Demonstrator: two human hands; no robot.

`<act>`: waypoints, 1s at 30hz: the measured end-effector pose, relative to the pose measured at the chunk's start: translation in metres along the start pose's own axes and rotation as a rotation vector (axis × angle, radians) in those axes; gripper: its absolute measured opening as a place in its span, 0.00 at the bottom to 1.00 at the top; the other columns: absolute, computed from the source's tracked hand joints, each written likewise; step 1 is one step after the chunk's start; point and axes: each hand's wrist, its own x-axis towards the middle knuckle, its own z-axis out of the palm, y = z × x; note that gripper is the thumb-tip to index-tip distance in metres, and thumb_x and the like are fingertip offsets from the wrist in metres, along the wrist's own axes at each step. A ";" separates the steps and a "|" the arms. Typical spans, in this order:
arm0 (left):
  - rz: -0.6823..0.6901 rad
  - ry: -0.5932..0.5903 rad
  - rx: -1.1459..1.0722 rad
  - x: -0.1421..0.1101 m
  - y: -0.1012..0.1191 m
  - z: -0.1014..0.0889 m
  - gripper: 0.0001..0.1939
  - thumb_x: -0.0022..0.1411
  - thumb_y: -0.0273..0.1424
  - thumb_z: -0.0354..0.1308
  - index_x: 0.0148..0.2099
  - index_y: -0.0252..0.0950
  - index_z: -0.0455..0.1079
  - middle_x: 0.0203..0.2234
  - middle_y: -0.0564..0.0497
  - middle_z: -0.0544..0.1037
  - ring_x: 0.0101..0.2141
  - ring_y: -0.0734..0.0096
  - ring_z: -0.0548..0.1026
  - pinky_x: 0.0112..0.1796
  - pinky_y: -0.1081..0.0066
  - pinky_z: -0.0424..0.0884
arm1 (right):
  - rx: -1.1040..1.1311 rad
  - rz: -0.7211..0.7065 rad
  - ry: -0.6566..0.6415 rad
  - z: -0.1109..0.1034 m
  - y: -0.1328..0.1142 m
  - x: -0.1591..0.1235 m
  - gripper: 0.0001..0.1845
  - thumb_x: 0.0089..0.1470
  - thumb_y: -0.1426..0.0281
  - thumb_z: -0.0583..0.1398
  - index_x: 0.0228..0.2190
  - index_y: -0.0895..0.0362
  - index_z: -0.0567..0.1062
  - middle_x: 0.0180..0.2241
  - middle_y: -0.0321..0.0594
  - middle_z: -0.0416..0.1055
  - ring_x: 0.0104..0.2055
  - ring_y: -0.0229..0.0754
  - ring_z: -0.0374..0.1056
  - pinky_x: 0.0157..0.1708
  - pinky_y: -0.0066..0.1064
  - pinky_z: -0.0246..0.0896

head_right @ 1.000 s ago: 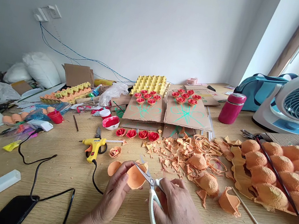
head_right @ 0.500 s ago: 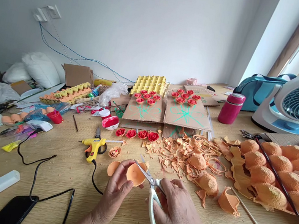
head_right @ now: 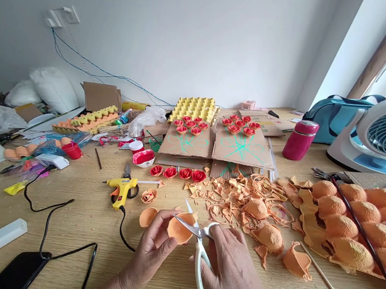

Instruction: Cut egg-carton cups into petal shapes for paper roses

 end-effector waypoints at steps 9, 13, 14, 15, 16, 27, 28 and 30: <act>-0.023 0.018 -0.002 -0.001 -0.002 -0.001 0.16 0.63 0.35 0.62 0.53 0.43 0.66 0.45 0.50 0.73 0.47 0.65 0.74 0.46 0.70 0.73 | 0.031 0.043 -0.040 -0.004 -0.003 0.000 0.13 0.61 0.62 0.56 0.29 0.52 0.59 0.30 0.36 0.66 0.37 0.46 0.62 0.39 0.39 0.58; -0.039 0.016 0.004 0.000 -0.001 0.000 0.16 0.64 0.37 0.60 0.53 0.42 0.65 0.44 0.48 0.74 0.45 0.64 0.75 0.43 0.69 0.75 | 0.017 0.069 -0.063 -0.006 -0.006 0.002 0.14 0.63 0.62 0.54 0.27 0.52 0.58 0.28 0.36 0.65 0.36 0.46 0.62 0.37 0.37 0.58; -0.044 0.020 0.013 0.000 0.000 0.000 0.16 0.64 0.37 0.60 0.53 0.41 0.65 0.44 0.48 0.74 0.44 0.63 0.75 0.42 0.68 0.76 | 0.007 0.076 -0.068 -0.007 -0.007 0.002 0.14 0.63 0.62 0.54 0.27 0.52 0.58 0.28 0.36 0.65 0.36 0.45 0.62 0.36 0.37 0.58; -0.048 0.027 0.025 0.001 0.001 0.001 0.17 0.64 0.38 0.59 0.53 0.41 0.65 0.44 0.47 0.74 0.44 0.63 0.75 0.42 0.67 0.76 | -0.004 0.080 -0.074 -0.008 -0.007 0.003 0.14 0.63 0.63 0.53 0.27 0.52 0.57 0.27 0.36 0.65 0.35 0.45 0.62 0.36 0.36 0.58; -0.051 0.036 0.037 0.001 0.002 0.001 0.17 0.64 0.39 0.60 0.52 0.40 0.65 0.44 0.47 0.74 0.43 0.62 0.75 0.41 0.67 0.76 | -0.014 0.082 -0.076 -0.008 -0.007 0.003 0.14 0.63 0.63 0.53 0.26 0.52 0.57 0.26 0.36 0.65 0.34 0.44 0.62 0.35 0.36 0.57; -0.043 0.043 0.056 0.003 0.000 0.000 0.17 0.64 0.40 0.58 0.52 0.39 0.66 0.47 0.45 0.75 0.44 0.61 0.76 0.41 0.66 0.77 | -0.047 0.026 0.037 -0.008 -0.003 0.004 0.11 0.60 0.69 0.54 0.26 0.53 0.60 0.27 0.35 0.66 0.32 0.40 0.61 0.32 0.30 0.55; -0.046 0.047 0.056 0.004 0.000 0.000 0.17 0.64 0.40 0.59 0.52 0.39 0.66 0.47 0.45 0.75 0.45 0.60 0.77 0.41 0.66 0.77 | -0.053 0.017 0.046 -0.008 -0.003 0.004 0.11 0.60 0.69 0.55 0.26 0.53 0.60 0.27 0.34 0.66 0.32 0.40 0.61 0.32 0.30 0.56; -0.058 0.057 0.055 0.004 0.000 -0.001 0.17 0.64 0.40 0.59 0.52 0.39 0.66 0.48 0.44 0.75 0.45 0.59 0.77 0.42 0.65 0.78 | -0.070 0.015 0.060 -0.007 -0.004 0.005 0.11 0.59 0.68 0.55 0.26 0.54 0.61 0.27 0.34 0.66 0.32 0.39 0.61 0.32 0.30 0.56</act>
